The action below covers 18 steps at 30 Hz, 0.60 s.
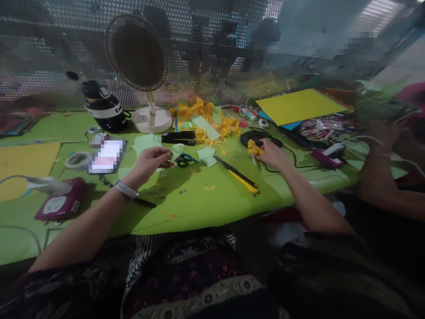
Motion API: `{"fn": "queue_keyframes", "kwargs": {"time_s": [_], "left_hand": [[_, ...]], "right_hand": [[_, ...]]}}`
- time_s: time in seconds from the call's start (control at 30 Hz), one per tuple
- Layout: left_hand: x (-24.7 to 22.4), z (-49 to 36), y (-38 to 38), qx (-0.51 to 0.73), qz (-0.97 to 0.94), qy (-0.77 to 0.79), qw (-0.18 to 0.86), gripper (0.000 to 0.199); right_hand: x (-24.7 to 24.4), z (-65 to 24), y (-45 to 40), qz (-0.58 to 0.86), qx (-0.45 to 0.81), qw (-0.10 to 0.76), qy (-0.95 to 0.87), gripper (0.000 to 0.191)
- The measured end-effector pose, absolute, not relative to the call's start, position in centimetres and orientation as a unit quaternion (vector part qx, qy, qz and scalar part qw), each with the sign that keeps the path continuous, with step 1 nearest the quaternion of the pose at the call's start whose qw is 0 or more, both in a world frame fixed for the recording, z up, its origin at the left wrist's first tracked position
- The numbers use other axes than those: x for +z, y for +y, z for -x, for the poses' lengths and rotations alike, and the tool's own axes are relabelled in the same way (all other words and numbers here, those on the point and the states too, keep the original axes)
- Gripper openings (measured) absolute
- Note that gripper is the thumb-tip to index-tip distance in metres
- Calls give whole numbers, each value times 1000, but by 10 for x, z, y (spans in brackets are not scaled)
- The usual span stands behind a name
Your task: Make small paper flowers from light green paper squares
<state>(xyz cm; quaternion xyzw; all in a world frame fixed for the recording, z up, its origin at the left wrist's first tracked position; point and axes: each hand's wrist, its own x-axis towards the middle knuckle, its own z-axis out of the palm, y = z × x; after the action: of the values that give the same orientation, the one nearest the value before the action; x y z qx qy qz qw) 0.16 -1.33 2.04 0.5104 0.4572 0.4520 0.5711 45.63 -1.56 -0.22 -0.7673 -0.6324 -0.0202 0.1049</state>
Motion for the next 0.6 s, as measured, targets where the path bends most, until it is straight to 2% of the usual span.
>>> {"fn": "queue_keyframes", "kwargs": {"time_s": [0.17, 0.3, 0.37, 0.43, 0.5, 0.6], "left_hand": [[22, 1, -9, 459, -508, 464, 563, 20], [23, 6, -4, 462, -525, 464, 544, 14], [22, 8, -2, 452, -538, 462, 540, 13], [20, 9, 0, 443, -547, 461, 540, 13], [18, 10, 1, 443, -553, 458, 537, 11], [17, 13, 4, 451, -557, 457, 527, 10]], "right_hand": [[19, -458, -14, 750, 30, 83, -655, 88], [45, -438, -20, 753, 23, 54, -655, 69], [55, -412, -23, 725, 41, 145, -672, 59], [61, -375, -22, 666, 129, 222, -701, 46], [62, -333, -19, 614, 174, 218, -738, 35], [60, -276, -10, 557, 167, 154, -799, 22]]}}
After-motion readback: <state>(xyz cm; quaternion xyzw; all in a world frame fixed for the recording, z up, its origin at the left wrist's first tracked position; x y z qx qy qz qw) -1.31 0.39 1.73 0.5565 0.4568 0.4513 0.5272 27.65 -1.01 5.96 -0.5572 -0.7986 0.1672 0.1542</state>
